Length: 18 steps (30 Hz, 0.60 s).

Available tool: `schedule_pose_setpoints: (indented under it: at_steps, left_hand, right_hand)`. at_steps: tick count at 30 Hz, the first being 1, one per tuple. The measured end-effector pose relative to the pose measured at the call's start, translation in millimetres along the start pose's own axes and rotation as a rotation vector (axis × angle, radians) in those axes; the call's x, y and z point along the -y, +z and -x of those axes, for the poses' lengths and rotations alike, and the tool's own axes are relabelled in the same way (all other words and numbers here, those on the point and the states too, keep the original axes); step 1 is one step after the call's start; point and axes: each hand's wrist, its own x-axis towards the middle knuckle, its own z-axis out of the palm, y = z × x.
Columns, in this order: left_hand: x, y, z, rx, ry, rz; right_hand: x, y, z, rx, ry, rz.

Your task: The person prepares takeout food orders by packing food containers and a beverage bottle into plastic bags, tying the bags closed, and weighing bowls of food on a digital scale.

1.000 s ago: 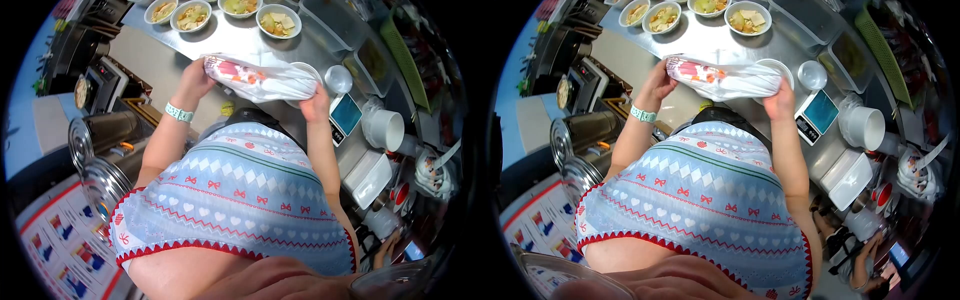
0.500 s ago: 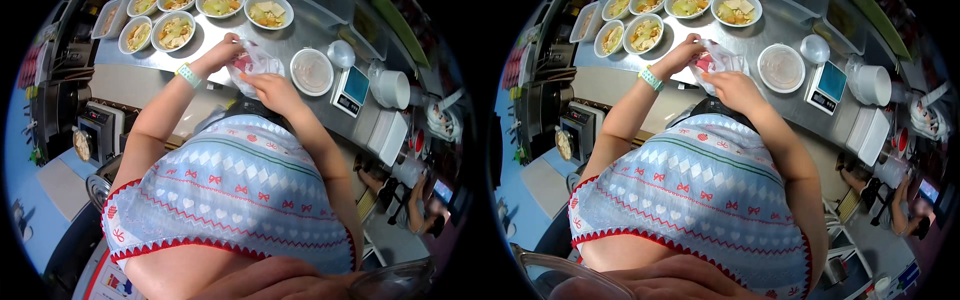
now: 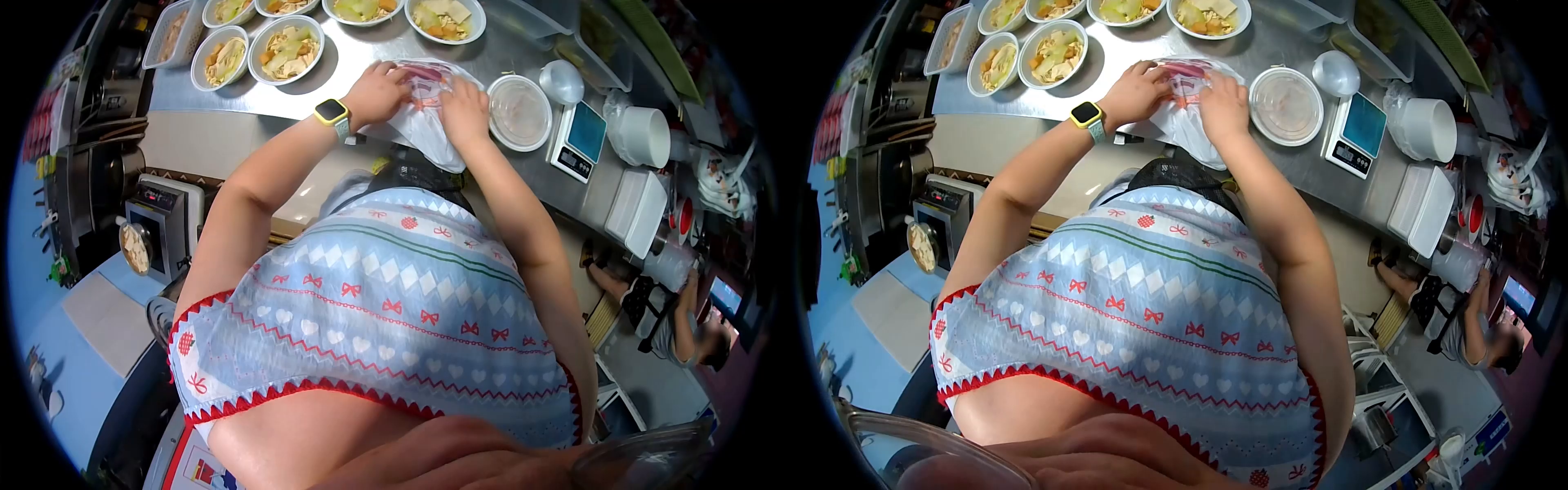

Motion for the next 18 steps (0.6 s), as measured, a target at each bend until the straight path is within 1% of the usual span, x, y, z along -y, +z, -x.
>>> schedule_pose_setpoints:
  at_steps: [1, 2, 3, 4, 5, 7, 8, 9, 10, 11, 13, 15, 17, 18]
  left_hand:
    - [5, 5, 2, -0.005, -0.005, 0.062]
    - [6, 12, 6, -0.019, -0.019, 0.131]
    - [2, 8, 6, -0.018, -0.017, 0.132]
    - [-3, -2, 6, 0.056, -0.054, -0.023]
    - [-8, -12, 5, 0.13, -0.092, -0.178]
    - [-15, -28, 10, 0.203, -0.2, -0.367]
    - [-15, -31, 12, 0.134, -0.202, -0.387]
    - [-15, -24, 11, 0.133, -0.203, -0.387]
    - [-15, -9, 11, -0.07, -0.326, 0.135]
    - [-14, 7, 10, -0.274, -0.433, 0.661]
    - [-8, 38, 10, -0.175, -0.587, 0.638]
    - [-3, 37, 20, -0.109, -0.55, 0.686]
    - [17, 27, 29, -0.227, -0.506, 0.408]
    - [4, -11, 27, -0.091, -0.648, 0.319]
  right_hand:
    - [-3, 9, -3, -0.158, -0.115, -0.06]
    - [-4, 19, -6, -0.157, -0.113, -0.06]
    - [-4, 28, -9, 0.101, -0.147, -0.159]
    - [-2, 29, -10, 0.36, -0.179, -0.257]
    - [-4, 29, -7, 0.361, -0.176, -0.257]
    - [-6, 9, -3, 0.426, -0.029, -0.175]
    - [-7, -2, -4, 0.425, -0.03, -0.173]
    - [-7, -17, -6, 0.525, 0.037, -0.164]
    - [-7, -24, -8, 0.624, 0.105, -0.154]
    - [-8, -21, -8, 0.623, 0.104, -0.153]
    - [-10, -14, -7, 0.727, 0.018, -0.081]
    - [-9, -16, -5, 0.746, 0.053, -0.069]
    - [-8, -18, -7, 0.765, 0.087, -0.057]
    - [-8, -17, -10, 0.758, 0.097, -0.053]
